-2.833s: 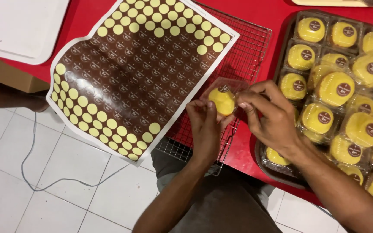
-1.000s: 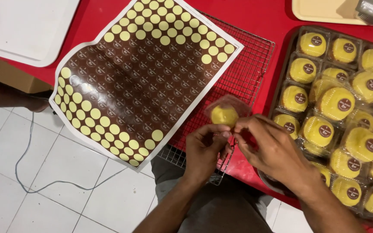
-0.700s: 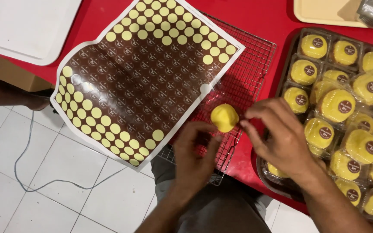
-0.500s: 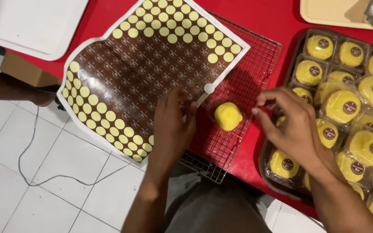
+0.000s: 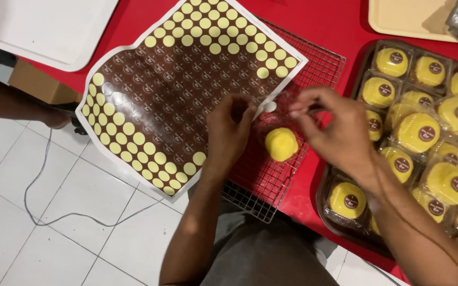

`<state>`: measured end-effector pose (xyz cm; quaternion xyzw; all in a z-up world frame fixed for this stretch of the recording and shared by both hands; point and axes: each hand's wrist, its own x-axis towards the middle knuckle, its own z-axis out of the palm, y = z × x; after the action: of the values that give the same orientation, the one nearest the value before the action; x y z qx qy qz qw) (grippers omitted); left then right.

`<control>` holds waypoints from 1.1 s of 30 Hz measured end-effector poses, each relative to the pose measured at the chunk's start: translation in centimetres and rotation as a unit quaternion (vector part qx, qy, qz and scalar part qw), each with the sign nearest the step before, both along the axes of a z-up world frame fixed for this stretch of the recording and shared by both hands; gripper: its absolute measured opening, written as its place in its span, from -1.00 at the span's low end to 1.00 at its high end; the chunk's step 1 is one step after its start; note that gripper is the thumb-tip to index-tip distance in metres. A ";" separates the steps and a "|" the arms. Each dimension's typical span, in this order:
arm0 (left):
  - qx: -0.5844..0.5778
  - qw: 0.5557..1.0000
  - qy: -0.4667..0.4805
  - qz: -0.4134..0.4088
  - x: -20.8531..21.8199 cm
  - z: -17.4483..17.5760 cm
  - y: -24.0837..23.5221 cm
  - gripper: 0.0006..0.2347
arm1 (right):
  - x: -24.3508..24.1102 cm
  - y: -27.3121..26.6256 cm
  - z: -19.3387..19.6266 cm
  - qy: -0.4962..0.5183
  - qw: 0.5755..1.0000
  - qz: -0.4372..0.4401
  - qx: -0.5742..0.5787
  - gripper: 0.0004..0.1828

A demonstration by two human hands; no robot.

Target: The person is packaging small yellow cakes into clear plastic containers. They place a round sticker on the top of each container and then use a red handheld stapler to seal the plastic packaging. The sealed containers are then arranged in a beige tray.

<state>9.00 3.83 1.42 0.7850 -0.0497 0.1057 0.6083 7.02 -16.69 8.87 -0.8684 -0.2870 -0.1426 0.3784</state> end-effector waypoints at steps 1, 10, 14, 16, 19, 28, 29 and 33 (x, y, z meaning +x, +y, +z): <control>0.000 1.000 -0.001 0.002 -0.2 0.3 -0.2 -0.92 | 0.2 0.9 0.2 -0.001 1.000 0.002 0.000 -0.76; -0.025 0.992 -0.117 0.030 -0.6 -1.3 -1.0 -0.92 | 4.2 3.8 -2.6 -0.041 0.997 0.049 -0.032 -0.73; -0.022 0.988 -0.147 0.038 -0.3 -2.6 -1.3 -0.91 | 4.5 3.8 -2.6 -0.019 0.997 0.059 -0.035 -0.70; -0.017 0.987 -0.152 0.049 -0.2 -2.9 -1.4 -0.91 | 4.5 3.8 -2.3 -0.015 0.997 0.063 -0.032 -0.70; -0.043 0.984 -0.160 0.061 -0.5 -2.3 -1.4 -0.92 | 4.3 3.8 -1.9 0.010 0.997 0.057 -0.041 -0.67; 0.008 0.978 -0.190 0.085 -0.9 -3.0 -1.8 -0.92 | 4.0 3.6 -1.9 0.024 0.997 0.039 -0.063 -0.64; 0.013 0.975 -0.205 0.086 -0.9 -3.6 -2.0 -0.94 | 4.1 3.4 -2.2 0.022 0.997 0.044 -0.059 -0.66; 0.050 0.966 -0.235 0.094 -1.3 -3.5 -1.9 -0.93 | 4.1 2.7 -3.0 0.020 0.997 0.063 -0.052 -0.71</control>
<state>7.74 1.97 -2.04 0.7690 -0.1226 0.3407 0.5269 11.09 -14.01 5.86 -0.8697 -0.3403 -0.0864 0.3470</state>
